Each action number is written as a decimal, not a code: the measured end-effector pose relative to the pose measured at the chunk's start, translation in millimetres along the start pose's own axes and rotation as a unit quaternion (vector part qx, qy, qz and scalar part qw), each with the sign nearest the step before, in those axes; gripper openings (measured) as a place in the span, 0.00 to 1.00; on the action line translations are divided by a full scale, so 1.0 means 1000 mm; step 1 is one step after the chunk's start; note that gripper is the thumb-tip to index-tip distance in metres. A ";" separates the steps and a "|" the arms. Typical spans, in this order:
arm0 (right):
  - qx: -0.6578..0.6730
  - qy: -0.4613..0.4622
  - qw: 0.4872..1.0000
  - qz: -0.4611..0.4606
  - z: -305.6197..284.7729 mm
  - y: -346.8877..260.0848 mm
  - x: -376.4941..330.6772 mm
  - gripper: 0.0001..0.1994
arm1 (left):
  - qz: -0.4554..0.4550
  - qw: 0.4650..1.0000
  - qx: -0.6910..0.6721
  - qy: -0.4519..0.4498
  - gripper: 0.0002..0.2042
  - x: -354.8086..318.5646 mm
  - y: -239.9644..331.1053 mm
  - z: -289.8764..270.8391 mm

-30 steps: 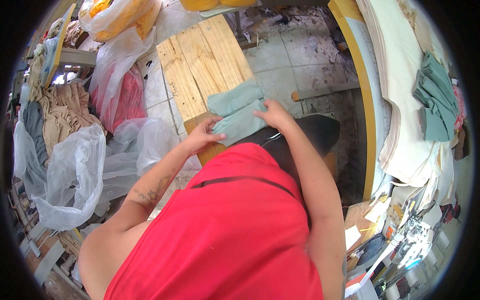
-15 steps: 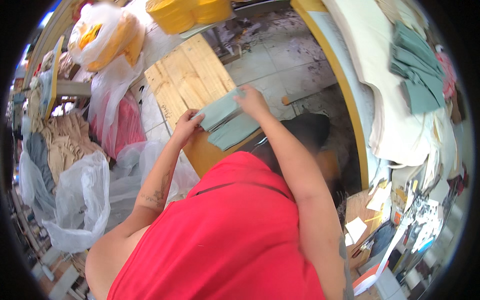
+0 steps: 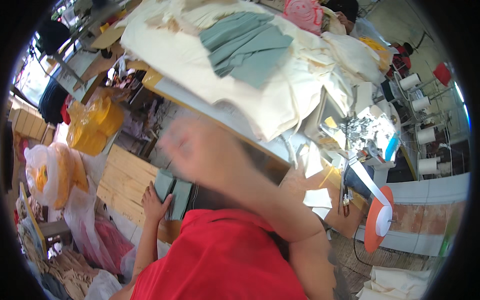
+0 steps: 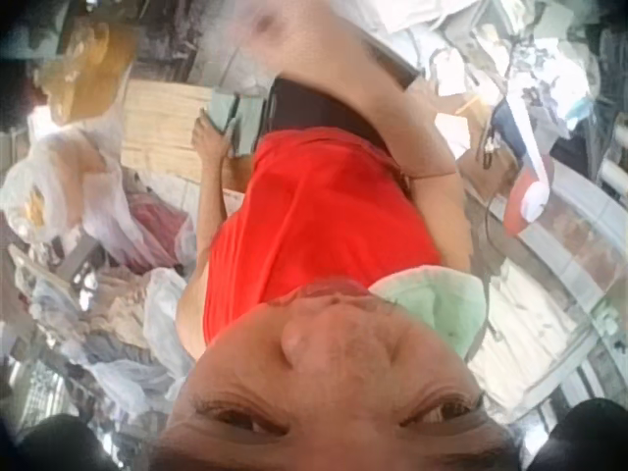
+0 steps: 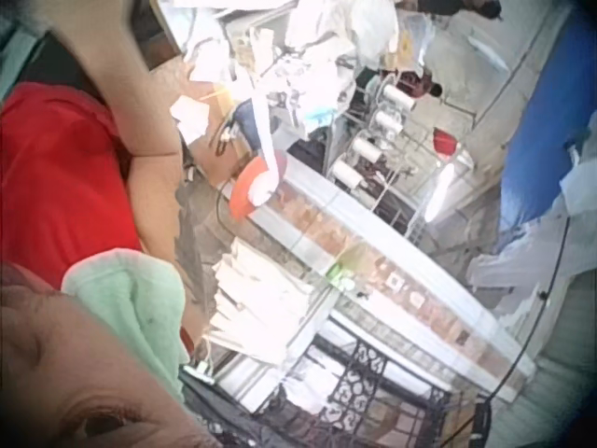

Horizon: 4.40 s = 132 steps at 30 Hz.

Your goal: The person sorts through a stack of fabric pieces on a work table, selects individual pieces, and folds them onto a wooden board before securing the stack with a yellow strap.

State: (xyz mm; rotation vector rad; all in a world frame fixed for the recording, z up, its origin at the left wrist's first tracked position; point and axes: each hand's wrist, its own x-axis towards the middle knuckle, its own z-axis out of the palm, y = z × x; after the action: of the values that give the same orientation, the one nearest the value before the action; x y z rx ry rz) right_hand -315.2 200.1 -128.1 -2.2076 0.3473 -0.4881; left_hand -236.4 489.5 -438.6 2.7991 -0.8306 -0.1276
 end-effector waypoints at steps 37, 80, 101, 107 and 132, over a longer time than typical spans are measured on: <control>0.169 0.056 0.967 0.182 -0.106 0.063 -0.020 0.14 | 0.212 0.582 -0.681 -0.391 0.24 0.088 0.255 -0.171; 0.152 -0.377 0.882 0.238 0.261 0.165 -0.015 0.25 | -0.383 0.577 -0.721 -0.026 0.10 -0.071 -0.034 -0.005; 0.061 -0.457 0.841 0.282 0.247 0.216 -0.054 0.23 | -0.404 0.511 -0.747 -0.137 0.20 -0.120 -0.006 0.038; 0.113 -0.475 0.842 0.231 0.239 0.209 -0.053 0.18 | -0.341 0.602 -0.720 -0.053 0.14 -0.127 0.002 0.030; 0.236 -0.394 0.862 0.212 0.249 0.179 -0.033 0.19 | -0.360 0.584 -0.727 0.003 0.15 -0.108 -0.025 0.001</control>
State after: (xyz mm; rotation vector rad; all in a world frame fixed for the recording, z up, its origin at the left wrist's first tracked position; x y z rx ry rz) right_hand -245.9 270.9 -419.9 -1.5999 0.2183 0.5296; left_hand -313.5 568.9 -443.0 1.2690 0.4593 -0.5871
